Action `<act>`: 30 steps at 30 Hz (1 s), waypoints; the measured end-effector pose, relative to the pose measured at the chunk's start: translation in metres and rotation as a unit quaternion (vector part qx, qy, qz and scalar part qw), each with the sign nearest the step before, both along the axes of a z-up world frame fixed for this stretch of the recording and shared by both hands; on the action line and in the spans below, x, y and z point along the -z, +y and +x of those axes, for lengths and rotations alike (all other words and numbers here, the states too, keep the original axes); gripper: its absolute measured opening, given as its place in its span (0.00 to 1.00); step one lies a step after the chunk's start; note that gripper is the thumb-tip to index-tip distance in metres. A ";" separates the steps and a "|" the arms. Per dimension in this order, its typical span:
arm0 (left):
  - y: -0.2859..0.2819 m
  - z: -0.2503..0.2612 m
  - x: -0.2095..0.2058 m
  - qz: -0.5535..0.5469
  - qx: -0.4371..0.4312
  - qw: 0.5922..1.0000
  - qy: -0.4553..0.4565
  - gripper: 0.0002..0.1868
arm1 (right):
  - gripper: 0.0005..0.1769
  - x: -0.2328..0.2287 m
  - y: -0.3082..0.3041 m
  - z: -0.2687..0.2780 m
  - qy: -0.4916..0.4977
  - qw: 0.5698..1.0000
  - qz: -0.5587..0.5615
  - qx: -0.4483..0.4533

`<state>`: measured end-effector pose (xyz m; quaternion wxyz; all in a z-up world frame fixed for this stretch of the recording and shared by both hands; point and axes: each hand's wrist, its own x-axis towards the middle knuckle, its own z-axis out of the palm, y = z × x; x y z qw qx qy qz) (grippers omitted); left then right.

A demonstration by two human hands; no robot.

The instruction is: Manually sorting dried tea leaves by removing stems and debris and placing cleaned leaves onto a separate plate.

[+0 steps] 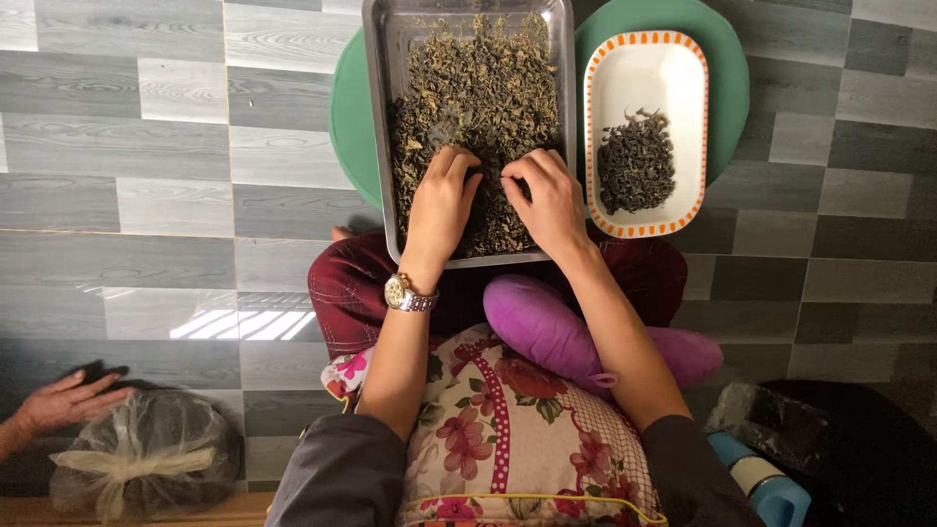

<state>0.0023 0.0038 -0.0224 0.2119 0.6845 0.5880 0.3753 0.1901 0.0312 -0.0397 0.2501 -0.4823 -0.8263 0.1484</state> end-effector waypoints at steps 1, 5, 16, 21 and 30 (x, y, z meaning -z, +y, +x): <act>0.001 0.000 0.001 0.004 0.000 1.000 -0.009 0.08 | 0.07 0.005 0.000 0.002 -0.004 1.000 0.006 0.003; 0.001 0.000 0.000 0.002 -0.002 1.000 -0.022 0.07 | 0.06 -0.012 -0.002 0.003 0.011 1.000 -0.011 0.018; 0.001 -0.001 -0.002 -0.004 0.001 0.999 -0.051 0.07 | 0.18 -0.034 0.004 -0.010 0.014 0.999 -0.001 -0.044; 0.000 -0.001 -0.006 -0.011 0.014 0.999 -0.051 0.11 | 0.13 -0.018 0.009 -0.005 0.017 0.999 -0.014 -0.043; 0.001 0.002 0.003 0.004 0.017 0.999 -0.035 0.10 | 0.11 -0.028 0.008 -0.006 0.037 0.998 -0.033 -0.026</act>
